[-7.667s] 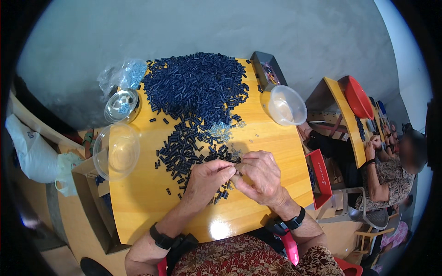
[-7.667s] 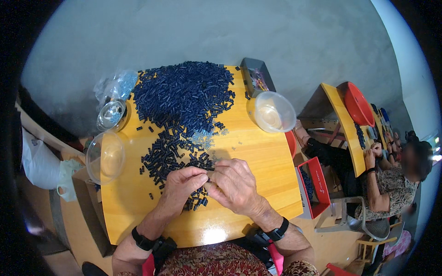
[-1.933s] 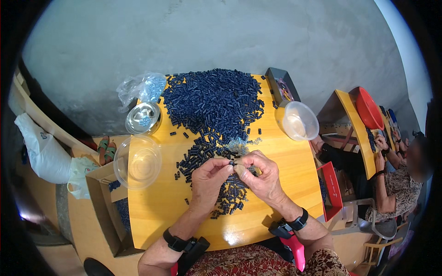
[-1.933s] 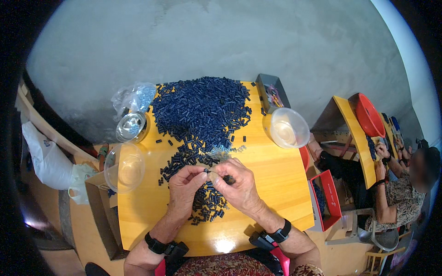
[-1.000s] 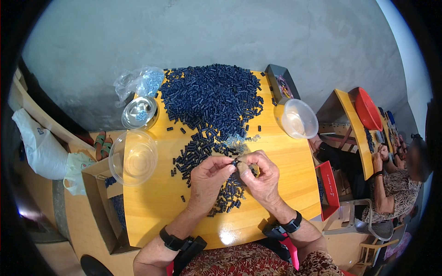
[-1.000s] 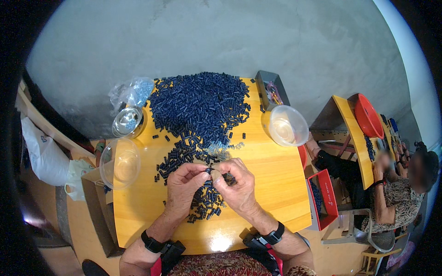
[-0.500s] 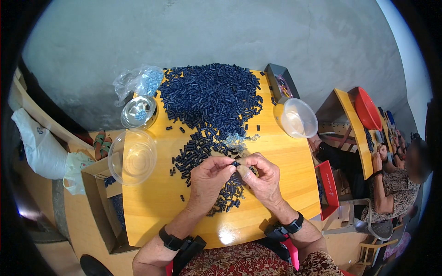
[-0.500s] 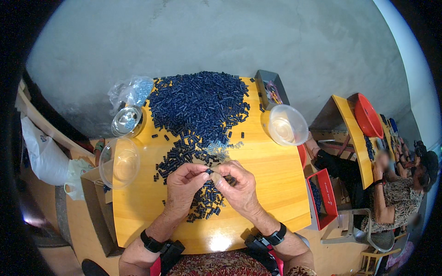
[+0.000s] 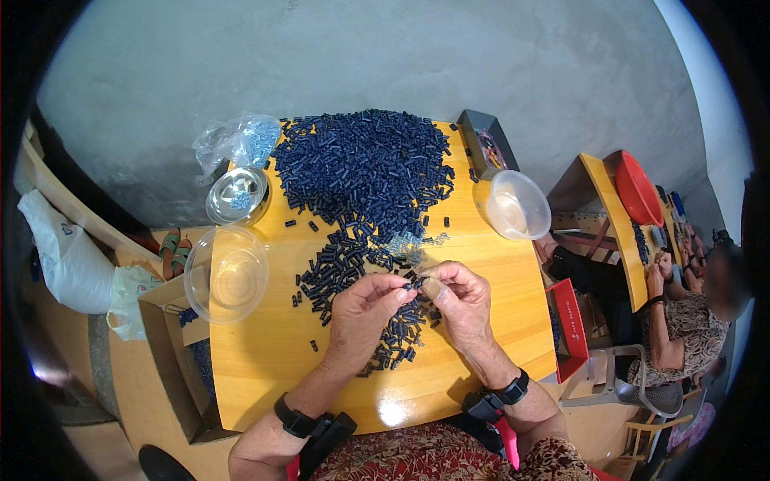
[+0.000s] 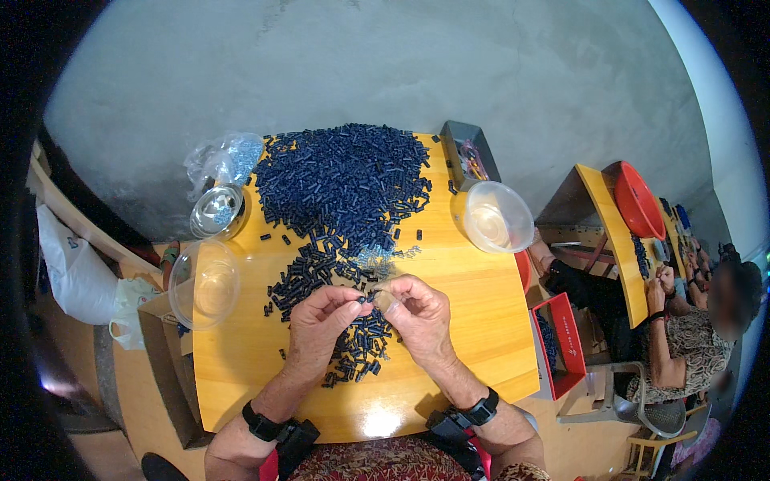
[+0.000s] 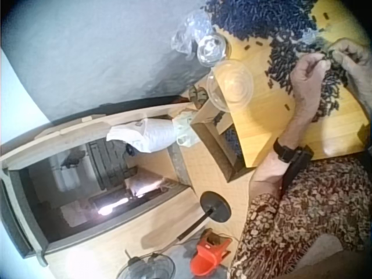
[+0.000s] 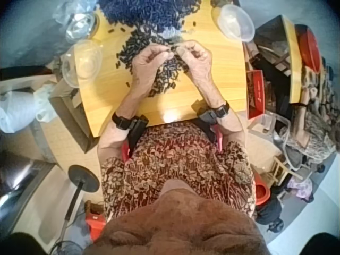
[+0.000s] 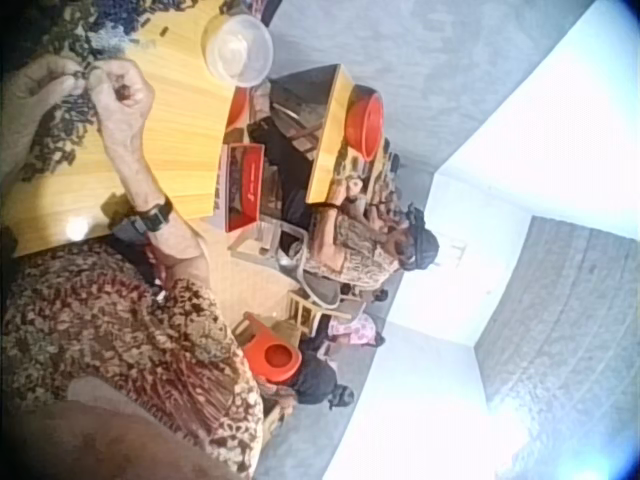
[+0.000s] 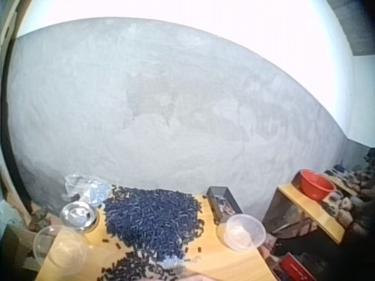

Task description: Sorting small blue plastic components on a wooden table in a manufacturing environment.

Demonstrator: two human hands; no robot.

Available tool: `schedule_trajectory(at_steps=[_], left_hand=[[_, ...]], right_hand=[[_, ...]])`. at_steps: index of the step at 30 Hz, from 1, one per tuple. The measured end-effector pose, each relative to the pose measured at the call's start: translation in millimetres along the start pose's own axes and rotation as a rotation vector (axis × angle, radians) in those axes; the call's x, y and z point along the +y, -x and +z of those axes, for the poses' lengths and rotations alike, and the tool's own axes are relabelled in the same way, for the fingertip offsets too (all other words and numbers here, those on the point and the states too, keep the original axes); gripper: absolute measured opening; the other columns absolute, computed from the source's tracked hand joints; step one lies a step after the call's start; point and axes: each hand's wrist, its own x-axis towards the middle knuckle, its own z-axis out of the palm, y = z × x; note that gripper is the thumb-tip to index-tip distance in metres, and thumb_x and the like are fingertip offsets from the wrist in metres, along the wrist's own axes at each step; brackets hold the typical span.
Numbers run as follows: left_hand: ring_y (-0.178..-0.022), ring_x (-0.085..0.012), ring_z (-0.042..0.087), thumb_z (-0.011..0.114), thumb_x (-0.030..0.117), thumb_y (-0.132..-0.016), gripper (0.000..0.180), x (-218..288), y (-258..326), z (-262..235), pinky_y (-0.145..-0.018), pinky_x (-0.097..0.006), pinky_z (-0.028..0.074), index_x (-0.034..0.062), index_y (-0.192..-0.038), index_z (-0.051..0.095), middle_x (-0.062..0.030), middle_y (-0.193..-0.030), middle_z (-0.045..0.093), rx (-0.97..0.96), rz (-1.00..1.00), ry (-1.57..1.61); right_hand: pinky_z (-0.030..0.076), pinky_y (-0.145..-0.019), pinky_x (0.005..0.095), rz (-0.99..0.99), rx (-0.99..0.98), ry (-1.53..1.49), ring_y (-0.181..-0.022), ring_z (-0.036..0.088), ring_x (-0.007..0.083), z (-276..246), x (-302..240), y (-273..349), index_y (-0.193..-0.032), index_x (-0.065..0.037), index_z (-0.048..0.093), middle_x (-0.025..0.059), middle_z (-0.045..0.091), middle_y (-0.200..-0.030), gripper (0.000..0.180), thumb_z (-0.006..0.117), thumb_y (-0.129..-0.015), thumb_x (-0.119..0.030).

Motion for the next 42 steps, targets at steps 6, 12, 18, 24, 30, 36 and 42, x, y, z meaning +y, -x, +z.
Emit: schedule_trajectory(at_steps=[6,12,18,24,30,36,42], left_hand=[[-0.096,-0.0134,0.066,0.062,0.002,-0.094,0.012,-0.3,0.2,1.2,-0.091,-0.029,0.053,-0.0012,-0.106,0.063,-0.0075,-0.101,0.069,-0.003,-0.004,0.009],[-0.095,-0.0135,0.066,0.062,0.001,-0.093,0.013,-2.6,-0.1,0.4,-0.091,-0.028,0.053,-0.0009,-0.106,0.063,-0.0068,-0.101,0.069,-0.002,0.009,0.016],[-0.096,-0.0134,0.066,0.063,0.0,-0.093,0.013,-3.9,-0.1,-0.1,-0.091,-0.028,0.053,-0.0009,-0.106,0.063,-0.0069,-0.101,0.069,0.002,0.016,0.009],[-0.096,-0.013,0.066,0.062,-0.001,-0.093,0.013,-3.2,0.2,1.0,-0.091,-0.027,0.053,-0.0012,-0.106,0.063,-0.007,-0.101,0.069,0.005,0.024,-0.034],[-0.096,-0.0127,0.066,0.062,-0.001,-0.093,0.014,-3.6,0.6,1.5,-0.09,-0.027,0.052,-0.0014,-0.106,0.063,-0.007,-0.101,0.069,0.011,0.031,-0.028],[-0.097,-0.0128,0.066,0.063,-0.001,-0.093,0.014,-2.4,0.8,0.9,-0.091,-0.027,0.052,-0.0011,-0.107,0.063,-0.007,-0.102,0.069,0.0,0.024,-0.043],[-0.097,-0.0129,0.066,0.063,-0.001,-0.093,0.014,-4.7,0.9,-0.1,-0.091,-0.027,0.052,-0.0016,-0.106,0.063,-0.0067,-0.102,0.068,-0.003,0.03,-0.047]], right_hand=[[0.051,-0.076,0.0223,-0.087,-0.054,0.099,-0.083,0.061,0.0075,3.3,-7.1,-2.0,-0.097,0.0,0.063,0.0014,0.064,-0.092,0.008,0.063,-0.09,0.005],[0.052,-0.077,0.0247,-0.11,-0.045,0.192,-0.084,0.063,0.0099,8.7,-10.6,-2.4,-0.095,0.001,0.062,0.0038,0.064,-0.091,0.005,0.062,-0.09,0.004],[0.05,-0.075,0.0281,-0.249,-0.023,0.457,-0.082,0.063,0.015,5.5,-10.0,-2.8,-0.09,0.0,0.062,0.0066,0.065,-0.087,0.009,0.067,-0.083,0.002],[0.049,-0.074,0.0311,-0.303,0.003,0.55,-0.08,0.06,0.0196,6.2,-13.7,-3.0,-0.088,-0.001,0.063,0.0074,0.064,-0.082,0.011,0.068,-0.079,0.002],[0.048,-0.073,0.0317,-0.282,0.005,0.5,-0.08,0.059,0.021,4.3,-12.7,-1.6,-0.087,-0.001,0.062,0.0071,0.062,-0.081,0.012,0.069,-0.077,0.0],[0.048,-0.072,0.0324,-0.285,-0.002,0.542,-0.079,0.059,0.0215,2.6,-11.1,-1.5,-0.087,-0.001,0.06,0.0079,0.06,-0.081,0.014,0.068,-0.076,0.0],[0.048,-0.069,0.0347,-0.376,-0.018,0.661,-0.076,0.058,0.026,1.4,-13.3,-3.6,-0.085,-0.001,0.058,0.0099,0.059,-0.081,0.016,0.068,-0.073,0.0]])
